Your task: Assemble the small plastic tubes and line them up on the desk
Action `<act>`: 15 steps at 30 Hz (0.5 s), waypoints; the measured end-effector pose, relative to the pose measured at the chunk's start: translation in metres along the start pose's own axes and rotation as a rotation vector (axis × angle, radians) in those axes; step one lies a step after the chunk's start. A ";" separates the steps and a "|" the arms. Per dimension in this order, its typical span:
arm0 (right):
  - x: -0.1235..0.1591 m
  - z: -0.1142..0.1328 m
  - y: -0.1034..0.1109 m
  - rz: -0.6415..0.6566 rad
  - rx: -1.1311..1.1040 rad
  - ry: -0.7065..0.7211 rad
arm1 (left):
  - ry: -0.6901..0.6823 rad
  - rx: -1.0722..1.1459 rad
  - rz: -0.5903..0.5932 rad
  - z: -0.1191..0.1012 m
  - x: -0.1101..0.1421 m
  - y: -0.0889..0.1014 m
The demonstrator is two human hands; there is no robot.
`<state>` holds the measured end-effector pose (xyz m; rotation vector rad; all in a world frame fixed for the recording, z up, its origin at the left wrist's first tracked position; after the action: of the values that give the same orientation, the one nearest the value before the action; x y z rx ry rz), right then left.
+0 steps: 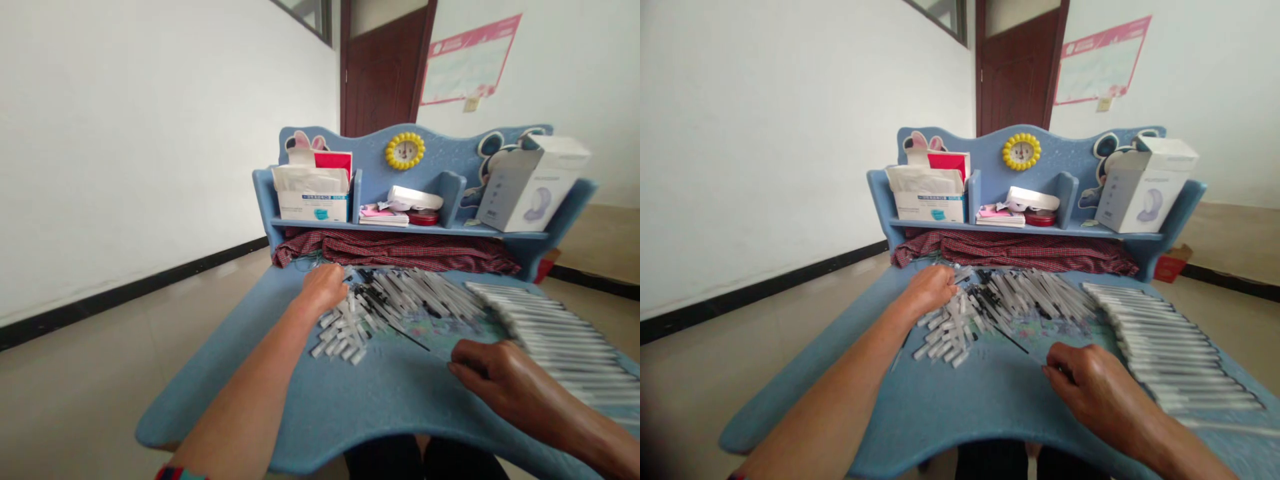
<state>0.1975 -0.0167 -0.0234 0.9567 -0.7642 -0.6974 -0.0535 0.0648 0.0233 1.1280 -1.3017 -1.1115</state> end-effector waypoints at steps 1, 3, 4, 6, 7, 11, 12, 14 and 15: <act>0.002 -0.002 -0.002 0.000 -0.012 -0.005 | 0.017 -0.010 0.007 0.001 0.001 0.001; 0.004 -0.005 -0.006 -0.001 -0.036 -0.014 | 0.036 -0.014 0.024 0.003 0.002 0.003; 0.005 -0.006 -0.008 -0.001 -0.047 -0.020 | 0.041 -0.014 0.037 0.004 0.002 0.004; 0.006 -0.008 -0.012 0.003 -0.059 -0.034 | 0.048 -0.012 0.070 0.005 0.002 0.004; 0.006 -0.009 -0.013 0.005 -0.061 -0.040 | 0.054 -0.011 0.086 0.006 0.002 0.003; 0.006 -0.010 -0.018 0.008 -0.089 -0.041 | 0.081 0.019 0.111 0.005 0.000 -0.003; 0.005 -0.010 -0.018 0.004 -0.096 -0.037 | 0.086 0.028 0.112 0.005 -0.001 -0.005; 0.005 -0.011 -0.019 -0.003 -0.100 -0.025 | 0.092 0.047 0.116 0.003 -0.004 -0.010; 0.004 -0.011 -0.019 -0.010 -0.098 -0.019 | 0.094 0.059 0.117 0.003 -0.006 -0.013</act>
<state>0.2051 -0.0230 -0.0439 0.8662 -0.7359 -0.7470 -0.0561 0.0693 0.0097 1.1190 -1.3168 -0.9298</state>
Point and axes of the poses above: each hand's wrist, its own x-axis away from the middle knuckle, its own y-axis out of the back of the hand, z = x × y, the point moved 5 cm from there along -x, towards the middle knuckle, and after that the axes turned 14 degrees about z, right-handed, at the moved point
